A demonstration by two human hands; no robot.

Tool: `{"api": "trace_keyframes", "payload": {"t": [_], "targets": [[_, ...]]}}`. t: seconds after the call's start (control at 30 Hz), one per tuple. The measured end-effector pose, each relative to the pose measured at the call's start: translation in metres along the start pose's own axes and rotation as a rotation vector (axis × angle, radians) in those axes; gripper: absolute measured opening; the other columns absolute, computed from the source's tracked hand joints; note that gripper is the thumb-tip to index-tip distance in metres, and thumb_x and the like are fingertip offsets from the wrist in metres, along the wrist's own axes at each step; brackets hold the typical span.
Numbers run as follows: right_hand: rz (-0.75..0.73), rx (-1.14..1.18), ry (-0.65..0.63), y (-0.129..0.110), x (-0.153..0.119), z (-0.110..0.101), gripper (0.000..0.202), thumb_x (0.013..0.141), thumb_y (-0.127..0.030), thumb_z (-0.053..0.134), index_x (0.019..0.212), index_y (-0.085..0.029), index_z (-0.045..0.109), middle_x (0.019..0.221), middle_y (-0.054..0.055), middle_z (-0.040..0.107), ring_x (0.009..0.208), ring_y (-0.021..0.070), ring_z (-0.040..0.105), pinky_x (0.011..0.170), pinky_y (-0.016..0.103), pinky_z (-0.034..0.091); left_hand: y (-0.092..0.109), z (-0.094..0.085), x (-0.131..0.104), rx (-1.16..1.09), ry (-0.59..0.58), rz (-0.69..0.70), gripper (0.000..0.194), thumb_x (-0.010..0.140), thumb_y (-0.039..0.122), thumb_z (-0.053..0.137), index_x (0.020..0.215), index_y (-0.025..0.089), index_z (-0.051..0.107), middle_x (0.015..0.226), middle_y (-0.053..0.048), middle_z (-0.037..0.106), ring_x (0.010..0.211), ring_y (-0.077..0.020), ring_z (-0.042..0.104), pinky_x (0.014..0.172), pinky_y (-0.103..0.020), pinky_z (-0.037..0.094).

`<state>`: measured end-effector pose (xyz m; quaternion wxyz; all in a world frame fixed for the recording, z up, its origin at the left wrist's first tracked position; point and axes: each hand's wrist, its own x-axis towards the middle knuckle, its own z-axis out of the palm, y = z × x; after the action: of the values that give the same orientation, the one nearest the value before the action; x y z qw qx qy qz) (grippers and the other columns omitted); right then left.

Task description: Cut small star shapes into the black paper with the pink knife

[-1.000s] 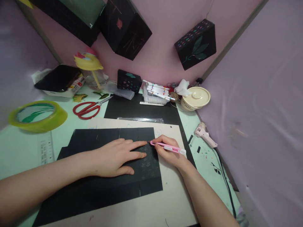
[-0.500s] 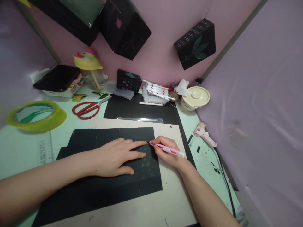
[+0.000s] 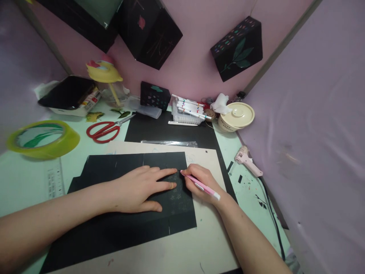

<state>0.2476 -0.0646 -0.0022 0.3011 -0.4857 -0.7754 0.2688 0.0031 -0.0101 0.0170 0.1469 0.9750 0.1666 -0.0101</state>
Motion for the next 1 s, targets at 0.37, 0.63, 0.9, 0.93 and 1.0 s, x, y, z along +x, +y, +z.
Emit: {"api": "trace_keyframes", "payload": {"t": [0.37, 0.63, 0.9, 0.93, 1.0], "targets": [[0.068, 0.01, 0.033, 0.0031, -0.0048, 0.0017, 0.008, 0.088, -0.019, 0.051, 0.083, -0.022, 0.057, 0.076, 0.002, 0.061, 0.065, 0.0158, 0.057, 0.064, 0.029, 0.047, -0.0002, 0.0001, -0.0004, -0.006, 0.011, 0.0, 0.059, 0.083, 0.058, 0.059, 0.135, 0.033, 0.048, 0.153, -0.007, 0.033, 0.108, -0.0282, 0.056, 0.084, -0.039, 0.042], [0.067, 0.01, 0.041, 0.0046, -0.0065, 0.0031, 0.009, 0.089, -0.018, 0.05, 0.085, -0.022, 0.056, 0.077, 0.002, 0.061, 0.067, 0.0161, 0.058, 0.065, 0.03, 0.047, -0.0004, 0.0009, -0.0004, -0.001, 0.007, 0.0, 0.06, 0.083, 0.059, 0.059, 0.136, 0.033, 0.047, 0.153, -0.007, 0.032, 0.108, -0.0283, 0.056, 0.084, -0.039, 0.042], [0.043, 0.021, 0.041, 0.0069, -0.0071, 0.0045, 0.01, 0.091, -0.019, 0.051, 0.095, -0.023, 0.058, 0.083, 0.003, 0.063, 0.072, 0.0164, 0.059, 0.067, 0.03, 0.047, -0.0002, 0.0007, -0.0009, -0.005, 0.005, 0.001, 0.059, 0.083, 0.058, 0.058, 0.136, 0.032, 0.048, 0.153, -0.007, 0.031, 0.109, -0.0285, 0.055, 0.084, -0.039, 0.042], [0.045, 0.02, 0.042, 0.0074, -0.0072, 0.0048, 0.01, 0.091, -0.019, 0.051, 0.097, -0.023, 0.058, 0.084, 0.003, 0.063, 0.073, 0.0163, 0.059, 0.067, 0.03, 0.046, -0.0003, 0.0009, -0.0008, -0.006, 0.009, 0.002, 0.059, 0.083, 0.058, 0.058, 0.135, 0.032, 0.048, 0.153, -0.007, 0.032, 0.108, -0.0284, 0.056, 0.084, -0.039, 0.042], [0.051, 0.013, 0.04, 0.0081, -0.0072, 0.0054, 0.012, 0.091, -0.019, 0.052, 0.099, -0.023, 0.059, 0.085, 0.003, 0.063, 0.074, 0.0163, 0.06, 0.067, 0.03, 0.046, -0.0005, 0.0011, -0.0004, -0.003, 0.011, 0.005, 0.059, 0.083, 0.058, 0.058, 0.135, 0.032, 0.048, 0.153, -0.007, 0.032, 0.108, -0.0284, 0.056, 0.084, -0.04, 0.042]]}}
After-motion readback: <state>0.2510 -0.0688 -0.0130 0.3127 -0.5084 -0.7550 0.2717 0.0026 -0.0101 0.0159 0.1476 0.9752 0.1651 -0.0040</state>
